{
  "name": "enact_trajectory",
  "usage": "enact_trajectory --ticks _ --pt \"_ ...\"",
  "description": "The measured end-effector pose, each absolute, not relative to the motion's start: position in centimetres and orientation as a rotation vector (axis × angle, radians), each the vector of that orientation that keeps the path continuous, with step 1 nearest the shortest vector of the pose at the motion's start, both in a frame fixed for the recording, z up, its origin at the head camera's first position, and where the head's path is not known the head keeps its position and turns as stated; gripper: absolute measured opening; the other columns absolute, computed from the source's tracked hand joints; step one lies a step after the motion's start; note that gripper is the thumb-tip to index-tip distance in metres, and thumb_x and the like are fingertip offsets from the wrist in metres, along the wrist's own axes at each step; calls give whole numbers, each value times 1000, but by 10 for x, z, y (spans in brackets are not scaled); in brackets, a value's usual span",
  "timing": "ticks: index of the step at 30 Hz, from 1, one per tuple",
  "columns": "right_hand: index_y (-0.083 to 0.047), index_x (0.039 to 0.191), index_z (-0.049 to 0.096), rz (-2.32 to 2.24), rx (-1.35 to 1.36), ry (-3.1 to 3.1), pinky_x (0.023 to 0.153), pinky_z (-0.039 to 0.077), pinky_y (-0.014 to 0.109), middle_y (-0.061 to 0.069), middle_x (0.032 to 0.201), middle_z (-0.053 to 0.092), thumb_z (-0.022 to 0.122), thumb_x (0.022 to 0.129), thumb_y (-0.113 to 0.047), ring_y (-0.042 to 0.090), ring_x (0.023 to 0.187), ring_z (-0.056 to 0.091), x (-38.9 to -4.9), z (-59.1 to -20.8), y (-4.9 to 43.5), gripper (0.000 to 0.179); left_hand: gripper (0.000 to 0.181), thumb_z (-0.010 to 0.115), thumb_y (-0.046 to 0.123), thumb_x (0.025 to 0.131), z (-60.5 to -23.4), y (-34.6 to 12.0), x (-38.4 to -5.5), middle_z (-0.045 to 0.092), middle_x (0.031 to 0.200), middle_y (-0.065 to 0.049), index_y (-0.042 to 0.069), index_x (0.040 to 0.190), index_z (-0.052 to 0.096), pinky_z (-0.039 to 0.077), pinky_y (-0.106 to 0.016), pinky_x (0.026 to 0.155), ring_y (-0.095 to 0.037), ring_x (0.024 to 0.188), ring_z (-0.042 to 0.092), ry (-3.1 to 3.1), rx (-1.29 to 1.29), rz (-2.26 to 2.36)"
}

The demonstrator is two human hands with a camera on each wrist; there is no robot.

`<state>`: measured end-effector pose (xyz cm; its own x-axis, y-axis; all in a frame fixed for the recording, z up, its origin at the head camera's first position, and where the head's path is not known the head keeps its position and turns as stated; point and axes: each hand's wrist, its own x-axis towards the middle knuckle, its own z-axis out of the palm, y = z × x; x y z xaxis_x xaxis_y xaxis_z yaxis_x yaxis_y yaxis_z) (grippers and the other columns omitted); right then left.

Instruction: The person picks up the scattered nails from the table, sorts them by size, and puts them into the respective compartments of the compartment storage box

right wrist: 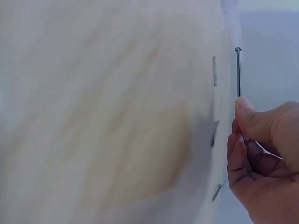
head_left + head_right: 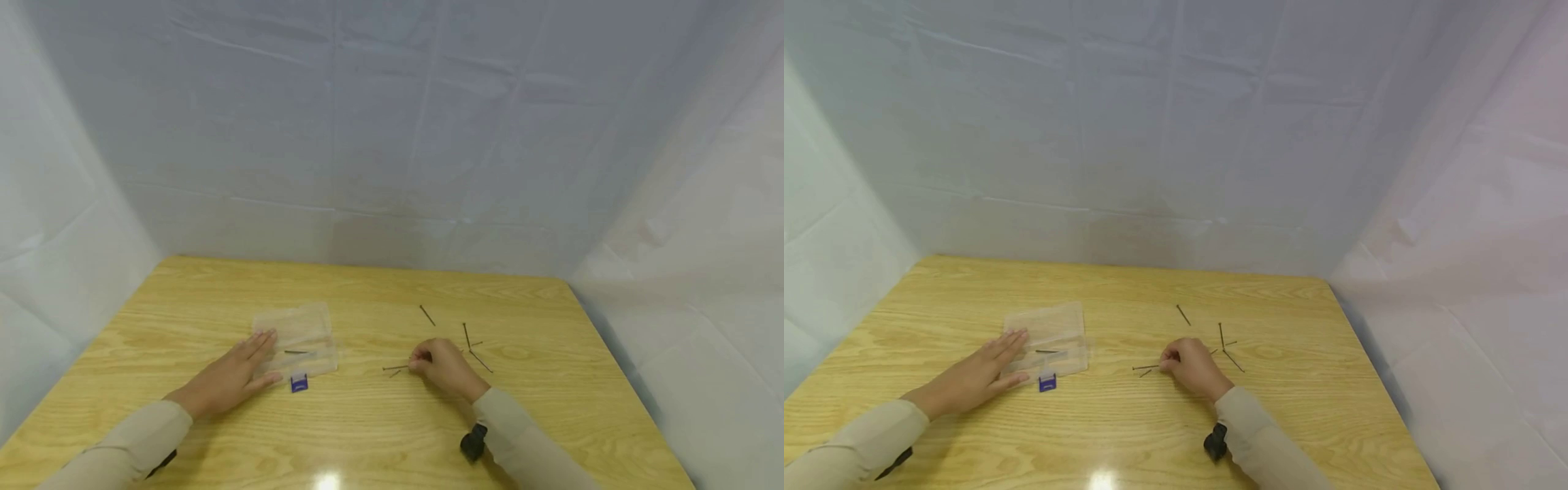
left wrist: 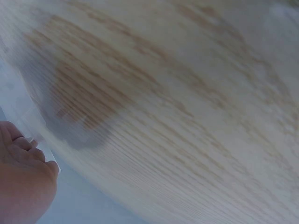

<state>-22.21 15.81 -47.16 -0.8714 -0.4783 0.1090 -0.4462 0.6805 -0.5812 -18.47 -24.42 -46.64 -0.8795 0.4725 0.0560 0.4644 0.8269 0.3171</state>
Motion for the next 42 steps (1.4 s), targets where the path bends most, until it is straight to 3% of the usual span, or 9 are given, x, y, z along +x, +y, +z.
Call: enact_trajectory --ticks 16,42 --pt "-9 81 70 -1055 -860 2813 60 49 19 0 78 69 68 89 -12 4 64 55 -235 -451 89 10 77 47 49 98 -465 -245 -185 23 155 -23 -6 148 26 21 -60 112 -44 141 20 2969 764 508" --pt "-6 83 72 -1067 -794 2852 61 48 13 0 78 70 68 89 -12 4 68 60 -245 -450 4 9 76 47 48 98 -465 -244 -183 25 154 -24 -5 148 26 23 -60 112 -44 140 22 2989 778 496"
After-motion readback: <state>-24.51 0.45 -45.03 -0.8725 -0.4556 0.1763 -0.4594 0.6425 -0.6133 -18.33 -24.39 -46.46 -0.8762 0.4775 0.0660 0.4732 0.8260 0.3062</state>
